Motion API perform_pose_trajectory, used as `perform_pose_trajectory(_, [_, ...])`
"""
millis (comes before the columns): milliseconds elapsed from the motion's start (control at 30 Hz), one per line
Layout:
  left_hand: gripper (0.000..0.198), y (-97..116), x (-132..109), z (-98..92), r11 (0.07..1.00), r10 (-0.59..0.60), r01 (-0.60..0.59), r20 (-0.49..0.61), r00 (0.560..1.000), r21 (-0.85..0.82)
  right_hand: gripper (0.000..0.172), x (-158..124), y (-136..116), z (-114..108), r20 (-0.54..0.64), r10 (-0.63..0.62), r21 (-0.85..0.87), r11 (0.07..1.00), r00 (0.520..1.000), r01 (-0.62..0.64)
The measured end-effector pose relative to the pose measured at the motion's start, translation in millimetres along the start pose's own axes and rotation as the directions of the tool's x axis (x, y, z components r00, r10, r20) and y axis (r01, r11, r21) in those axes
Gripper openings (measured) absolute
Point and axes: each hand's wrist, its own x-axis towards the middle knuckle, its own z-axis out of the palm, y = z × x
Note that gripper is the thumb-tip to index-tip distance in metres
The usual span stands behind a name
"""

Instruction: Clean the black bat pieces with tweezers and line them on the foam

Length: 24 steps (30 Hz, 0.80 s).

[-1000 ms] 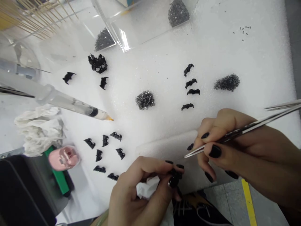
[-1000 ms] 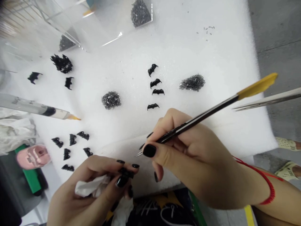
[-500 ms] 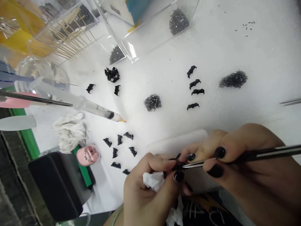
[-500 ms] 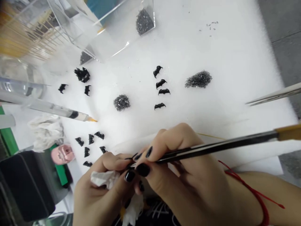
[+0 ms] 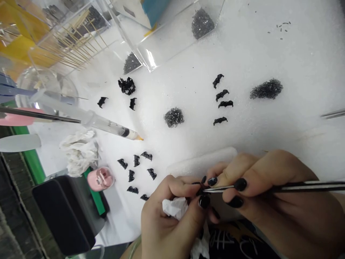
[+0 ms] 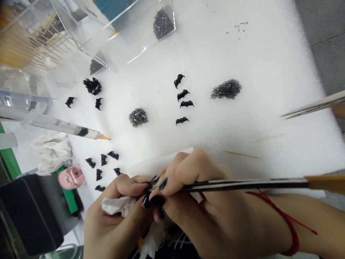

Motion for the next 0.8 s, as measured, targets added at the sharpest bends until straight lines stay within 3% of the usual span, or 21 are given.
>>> perform_pose_trajectory(267, [0.016, 1.0, -0.5, 0.3, 0.999, 0.012, -0.012, -0.009, 1.0, 0.034, 0.034, 1.7, -2.3, -1.8, 0.047, 0.009, -0.071, 0.997, 0.999, -0.005])
perform_pose_trajectory(467, [0.014, -1.0, 1.0, -2.1, 0.999, 0.037, -0.038, 0.031, 0.999, 0.018, 0.029, 8.5, -0.4, 2.4, 0.022, -0.156, -0.099, 0.982, 0.987, 0.158])
perform_pose_trajectory(633, [0.014, -1.2, 0.5, -1.5, 0.999, 0.039, -0.039, 0.02, 0.999, 0.013, 0.029, 7.8, 0.5, 5.8, -0.044, -0.094, 0.032, 0.995, 0.995, 0.095])
perform_pose_trajectory(800, [0.015, -0.6, -0.7, -0.8, 1.0, 0.03, -0.03, 0.017, 0.999, 0.008, 0.025, 8.6, -4.2, 4.3, 0.032, -0.033, 0.109, 0.994, 0.999, 0.029])
